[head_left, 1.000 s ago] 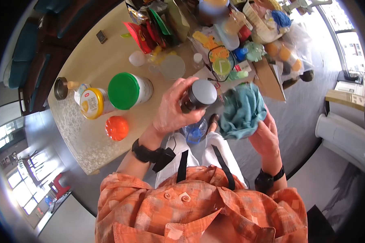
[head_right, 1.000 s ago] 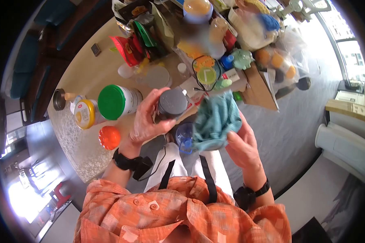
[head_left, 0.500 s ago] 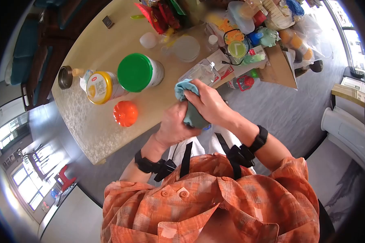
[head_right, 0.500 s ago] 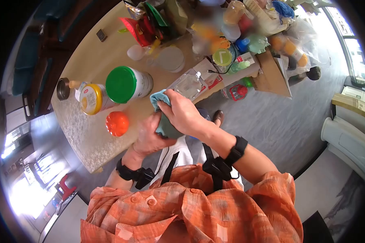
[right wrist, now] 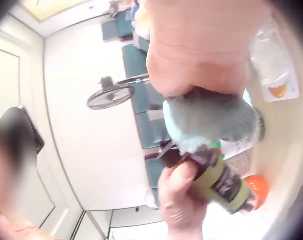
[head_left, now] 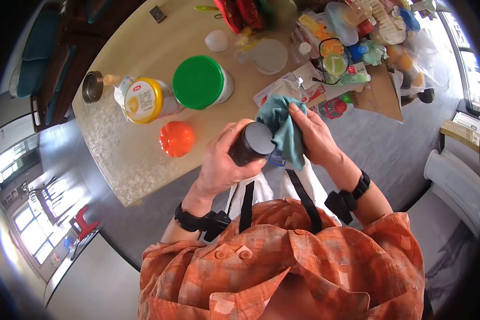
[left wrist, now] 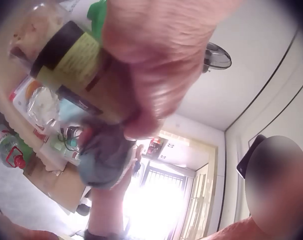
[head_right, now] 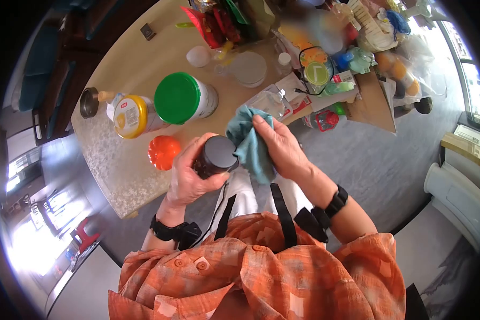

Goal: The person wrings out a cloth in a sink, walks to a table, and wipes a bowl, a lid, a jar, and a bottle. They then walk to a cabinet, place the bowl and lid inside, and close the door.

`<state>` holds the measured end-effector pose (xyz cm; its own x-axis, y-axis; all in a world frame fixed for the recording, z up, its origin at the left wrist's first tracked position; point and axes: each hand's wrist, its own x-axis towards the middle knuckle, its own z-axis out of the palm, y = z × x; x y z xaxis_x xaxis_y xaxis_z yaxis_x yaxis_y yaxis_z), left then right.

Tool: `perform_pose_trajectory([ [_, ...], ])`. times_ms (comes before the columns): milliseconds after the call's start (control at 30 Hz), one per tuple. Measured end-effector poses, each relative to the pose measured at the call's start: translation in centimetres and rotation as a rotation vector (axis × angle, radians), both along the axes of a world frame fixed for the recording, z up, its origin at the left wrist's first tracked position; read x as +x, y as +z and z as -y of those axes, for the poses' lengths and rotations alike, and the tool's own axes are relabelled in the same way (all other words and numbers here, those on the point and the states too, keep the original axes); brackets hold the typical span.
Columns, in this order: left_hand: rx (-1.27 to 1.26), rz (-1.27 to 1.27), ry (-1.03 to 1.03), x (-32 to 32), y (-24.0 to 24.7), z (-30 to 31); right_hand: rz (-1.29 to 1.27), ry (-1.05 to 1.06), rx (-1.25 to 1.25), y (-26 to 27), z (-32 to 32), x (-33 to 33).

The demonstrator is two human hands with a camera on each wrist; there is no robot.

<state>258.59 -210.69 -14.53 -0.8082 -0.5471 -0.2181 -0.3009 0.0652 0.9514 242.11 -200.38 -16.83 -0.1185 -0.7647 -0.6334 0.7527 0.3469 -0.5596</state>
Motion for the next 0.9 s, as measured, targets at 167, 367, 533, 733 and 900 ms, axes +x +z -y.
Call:
perform_pose_trajectory([
  [167,-0.183,0.092,-0.067,-1.3,-1.3,-1.0,-0.865,0.078,-0.201,0.6,1.0,3.6],
  [367,-0.529,0.13,-0.168,-1.8,-1.9,-2.5,-0.502,0.273,0.073,-2.8,1.5,1.7],
  [533,-0.685,0.111,-0.226,-3.2,-2.1,-3.0,-0.207,0.203,0.274,-1.6,1.6,0.2],
  [733,0.141,0.104,-0.106,-4.6,-2.6,-1.3,-0.876,0.156,0.13,-0.6,0.3,1.3],
  [900,-0.125,0.167,-0.102,-5.1,-3.8,-2.4,-1.317,0.144,-0.132,-1.0,-1.2,1.6],
])
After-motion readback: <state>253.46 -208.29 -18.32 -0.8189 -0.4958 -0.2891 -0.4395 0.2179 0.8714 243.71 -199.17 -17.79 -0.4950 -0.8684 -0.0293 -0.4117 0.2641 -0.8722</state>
